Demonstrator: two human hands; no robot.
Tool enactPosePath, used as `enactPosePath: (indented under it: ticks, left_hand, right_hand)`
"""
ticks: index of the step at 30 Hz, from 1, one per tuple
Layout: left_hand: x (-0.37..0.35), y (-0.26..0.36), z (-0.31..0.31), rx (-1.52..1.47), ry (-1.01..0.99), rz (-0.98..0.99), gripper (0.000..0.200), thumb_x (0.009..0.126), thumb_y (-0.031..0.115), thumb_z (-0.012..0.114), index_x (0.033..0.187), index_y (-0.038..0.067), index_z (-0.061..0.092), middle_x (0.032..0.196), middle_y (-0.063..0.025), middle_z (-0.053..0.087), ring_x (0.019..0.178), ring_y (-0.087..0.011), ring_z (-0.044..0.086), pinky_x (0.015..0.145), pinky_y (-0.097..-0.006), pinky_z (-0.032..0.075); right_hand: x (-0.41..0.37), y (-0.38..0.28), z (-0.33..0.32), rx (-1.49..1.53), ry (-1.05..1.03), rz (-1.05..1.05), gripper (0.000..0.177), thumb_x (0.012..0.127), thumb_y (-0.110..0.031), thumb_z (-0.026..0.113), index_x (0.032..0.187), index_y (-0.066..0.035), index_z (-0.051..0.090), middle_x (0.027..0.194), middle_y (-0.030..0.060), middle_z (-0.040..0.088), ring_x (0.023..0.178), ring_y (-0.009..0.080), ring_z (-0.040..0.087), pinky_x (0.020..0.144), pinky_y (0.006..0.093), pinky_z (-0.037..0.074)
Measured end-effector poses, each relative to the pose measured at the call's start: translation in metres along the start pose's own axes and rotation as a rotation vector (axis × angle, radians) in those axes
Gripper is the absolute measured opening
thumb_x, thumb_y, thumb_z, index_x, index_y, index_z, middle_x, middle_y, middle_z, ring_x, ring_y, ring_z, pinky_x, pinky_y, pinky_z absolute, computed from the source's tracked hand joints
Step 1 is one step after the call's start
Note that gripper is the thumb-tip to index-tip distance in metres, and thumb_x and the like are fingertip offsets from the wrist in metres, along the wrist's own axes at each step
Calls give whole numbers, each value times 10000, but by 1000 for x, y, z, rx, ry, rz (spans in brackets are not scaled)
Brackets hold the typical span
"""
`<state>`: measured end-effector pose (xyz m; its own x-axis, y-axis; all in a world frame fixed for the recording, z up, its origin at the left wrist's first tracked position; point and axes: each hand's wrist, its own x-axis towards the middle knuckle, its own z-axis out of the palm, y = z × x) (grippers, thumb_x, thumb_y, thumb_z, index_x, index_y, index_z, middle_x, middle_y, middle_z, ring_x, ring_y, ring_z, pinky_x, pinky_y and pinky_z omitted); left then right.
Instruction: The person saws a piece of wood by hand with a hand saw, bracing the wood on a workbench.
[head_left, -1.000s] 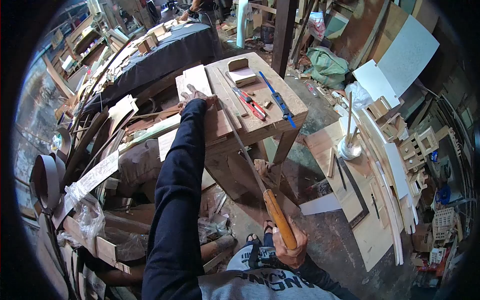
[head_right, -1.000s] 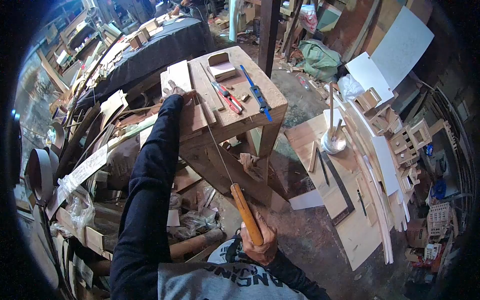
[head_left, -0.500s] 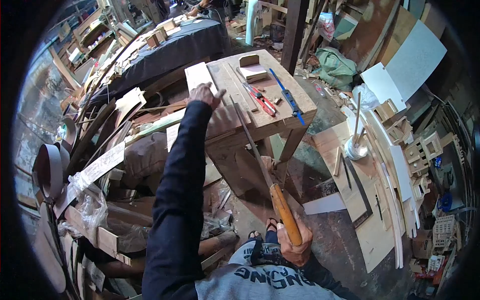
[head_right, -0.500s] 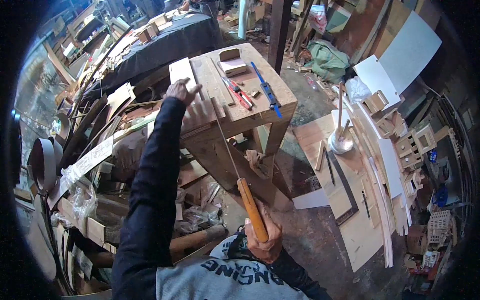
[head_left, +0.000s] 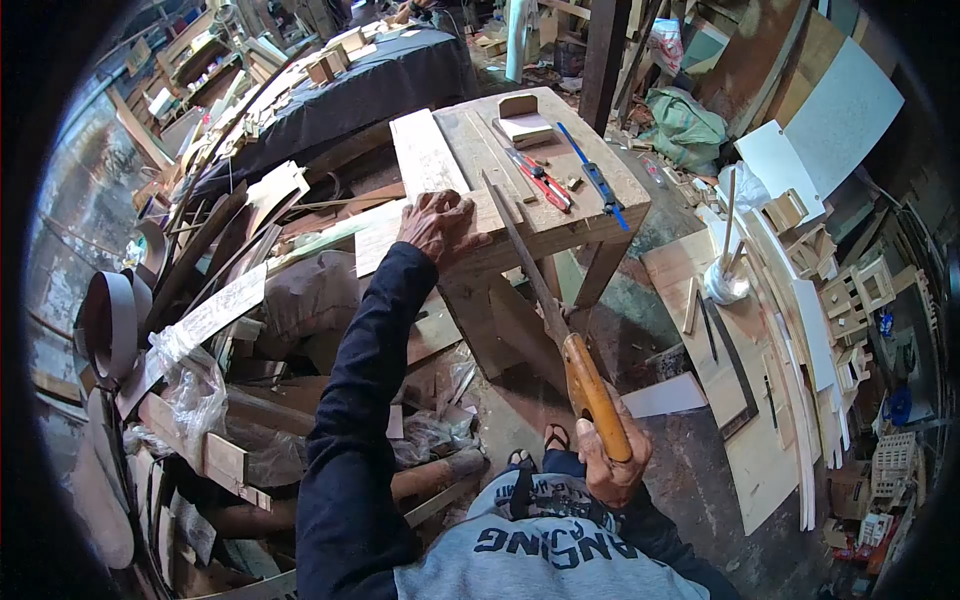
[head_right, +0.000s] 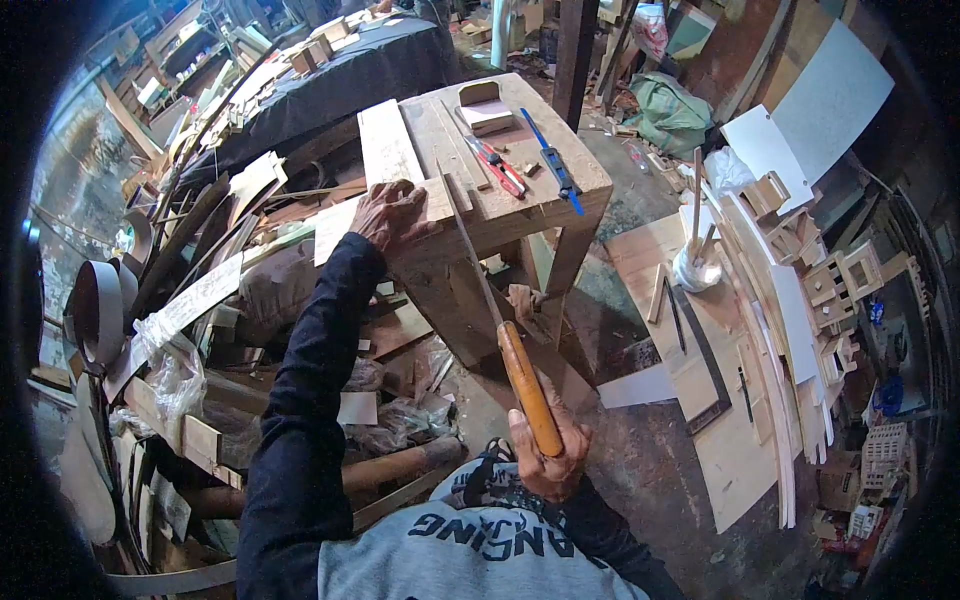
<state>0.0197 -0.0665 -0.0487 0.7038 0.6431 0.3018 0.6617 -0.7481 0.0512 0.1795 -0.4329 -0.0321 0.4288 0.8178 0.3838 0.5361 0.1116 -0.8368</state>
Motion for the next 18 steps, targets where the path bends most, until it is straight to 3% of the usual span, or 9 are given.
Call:
enactPosePath:
  ticks: [2, 4, 5, 6, 8, 11, 14, 18]
  left_hand:
    - [7, 1, -6, 12, -31, 24, 592, 918, 555, 596, 1287, 92, 607, 1304, -147, 589, 1178, -380, 527, 991, -462, 450]
    - [9, -12, -2, -49, 20, 101, 553, 939, 525, 583, 1258, 75, 624, 1255, -151, 615, 1148, -382, 542, 987, -446, 456]
    - [11, -18, 1, -79, 41, 142, 535, 950, 509, 576, 1244, 66, 632, 1231, -153, 627, 1132, -382, 550, 985, -438, 459]
    - [15, -20, 0, -145, -1, 67, 589, 890, 564, 629, 1258, 107, 677, 1269, -138, 646, 1168, -365, 540, 1017, -428, 454]
    - [20, -26, -6, -202, -81, 94, 534, 945, 497, 592, 1293, 96, 648, 1303, -154, 635, 1216, -344, 551, 1025, -422, 443]
    - [30, -56, -2, -350, -188, 140, 515, 973, 493, 575, 1301, 104, 657, 1325, -159, 635, 1252, -304, 576, 1037, -414, 439]
    - [35, -65, -6, -419, -236, 64, 517, 972, 506, 576, 1281, 102, 672, 1303, -159, 649, 1229, -303, 593, 1030, -413, 446]
    - [42, -68, -10, -499, -313, -41, 520, 967, 521, 576, 1260, 106, 685, 1252, -163, 675, 1174, -300, 624, 1000, -399, 462]
  right_hand:
    - [-3, 17, 7, -140, 105, -236, 516, 845, -203, 622, 1263, 97, 593, 735, 117, 659, 580, 158, 626, 569, 283, 495]
    - [-13, 38, 12, -249, 145, -271, 513, 846, -210, 625, 1254, 100, 600, 657, 81, 620, 515, 128, 585, 526, 271, 473]
    - [-28, 49, 11, -270, 137, -172, 516, 848, -212, 626, 1256, 101, 599, 629, 65, 601, 493, 116, 565, 512, 268, 465]
    - [-29, 53, 10, -275, 164, -164, 518, 850, -214, 625, 1259, 103, 597, 614, 57, 592, 478, 108, 552, 497, 264, 456]
    - [-20, 57, 7, -267, 247, -242, 523, 854, -217, 622, 1265, 107, 591, 598, 51, 584, 456, 99, 534, 470, 254, 438]
    - [-16, 48, -2, -166, 213, -94, 534, 854, -216, 619, 1266, 121, 584, 603, 54, 589, 456, 96, 528, 466, 253, 434]
    - [-4, 20, -7, 116, 171, 89, 525, 846, -210, 626, 1246, 128, 592, 633, 71, 610, 485, 119, 552, 511, 268, 463]
    - [3, 4, -9, 82, 128, 65, 499, 839, -199, 627, 1212, 133, 604, 698, 122, 642, 534, 160, 597, 587, 299, 511]
